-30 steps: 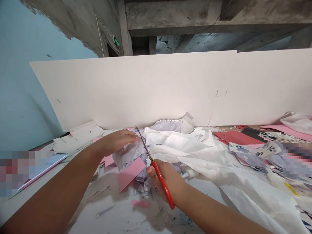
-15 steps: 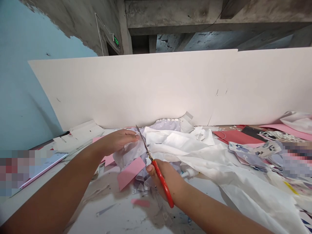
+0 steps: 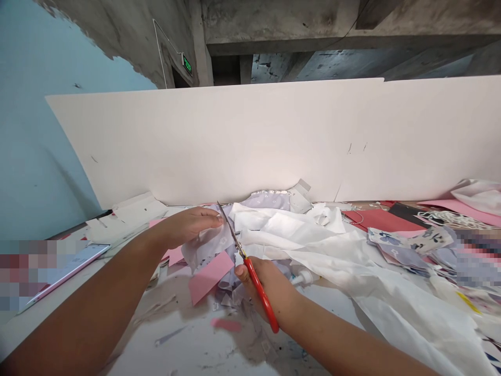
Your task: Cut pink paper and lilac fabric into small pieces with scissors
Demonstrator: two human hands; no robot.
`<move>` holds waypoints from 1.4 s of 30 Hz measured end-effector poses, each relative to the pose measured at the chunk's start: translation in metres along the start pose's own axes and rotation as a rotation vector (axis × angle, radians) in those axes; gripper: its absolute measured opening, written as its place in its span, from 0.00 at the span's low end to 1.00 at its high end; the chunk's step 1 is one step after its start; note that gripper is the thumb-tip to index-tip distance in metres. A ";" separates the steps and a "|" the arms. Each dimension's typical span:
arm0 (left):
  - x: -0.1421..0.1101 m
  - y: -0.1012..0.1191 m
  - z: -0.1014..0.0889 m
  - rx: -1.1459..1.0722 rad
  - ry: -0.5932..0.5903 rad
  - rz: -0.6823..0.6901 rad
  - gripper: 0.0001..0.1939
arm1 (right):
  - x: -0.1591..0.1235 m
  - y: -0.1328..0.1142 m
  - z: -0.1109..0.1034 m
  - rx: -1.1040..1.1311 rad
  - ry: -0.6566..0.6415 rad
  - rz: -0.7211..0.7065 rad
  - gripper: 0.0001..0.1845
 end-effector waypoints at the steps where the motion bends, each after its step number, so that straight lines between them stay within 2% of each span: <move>1: 0.000 0.000 0.001 0.005 -0.012 0.004 0.13 | 0.000 -0.001 0.000 -0.006 0.004 -0.007 0.26; 8: 0.002 -0.007 -0.003 0.025 -0.009 -0.038 0.13 | 0.001 0.002 0.002 0.019 -0.026 0.024 0.25; 13: 0.003 -0.006 -0.004 0.021 -0.027 0.002 0.14 | 0.003 0.007 0.002 0.214 -0.022 0.056 0.23; 16: 0.003 -0.008 -0.005 0.029 -0.030 -0.004 0.14 | 0.003 0.004 -0.004 0.274 -0.035 0.001 0.22; 20: 0.004 -0.014 -0.008 0.051 -0.037 -0.048 0.13 | 0.001 -0.008 -0.017 0.187 -0.020 -0.121 0.24; 23: 0.003 -0.017 -0.009 0.094 -0.063 -0.072 0.13 | 0.002 -0.006 -0.021 0.217 -0.043 -0.083 0.25; 26: -0.001 -0.014 0.006 0.137 -0.188 -0.046 0.12 | 0.007 0.003 -0.025 0.373 0.008 0.019 0.21; 30: -0.008 -0.010 0.044 0.196 -0.386 -0.042 0.10 | 0.012 0.006 -0.030 0.504 0.084 0.049 0.14; 33: -0.009 -0.009 0.065 0.215 -0.474 -0.034 0.09 | 0.012 0.005 -0.033 0.487 0.109 0.061 0.11; 35: -0.007 -0.014 0.069 0.210 -0.516 -0.037 0.09 | 0.013 0.008 -0.036 0.429 0.128 0.087 0.09; 38: 0.000 -0.031 0.058 0.175 -0.545 -0.080 0.10 | 0.016 0.019 -0.042 0.441 0.182 0.112 0.07; 42: 0.011 -0.054 0.030 0.069 -0.494 -0.138 0.10 | 0.021 0.042 -0.047 0.597 0.272 0.145 0.08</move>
Point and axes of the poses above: each hand's wrist, its own x-axis towards the middle knuckle, its own z-axis out of the palm, y = z × x, the point moved 8 cm from there along x, towards the middle knuckle, and after that the axes turned 7 degrees about -x, right-handed, at the moved point
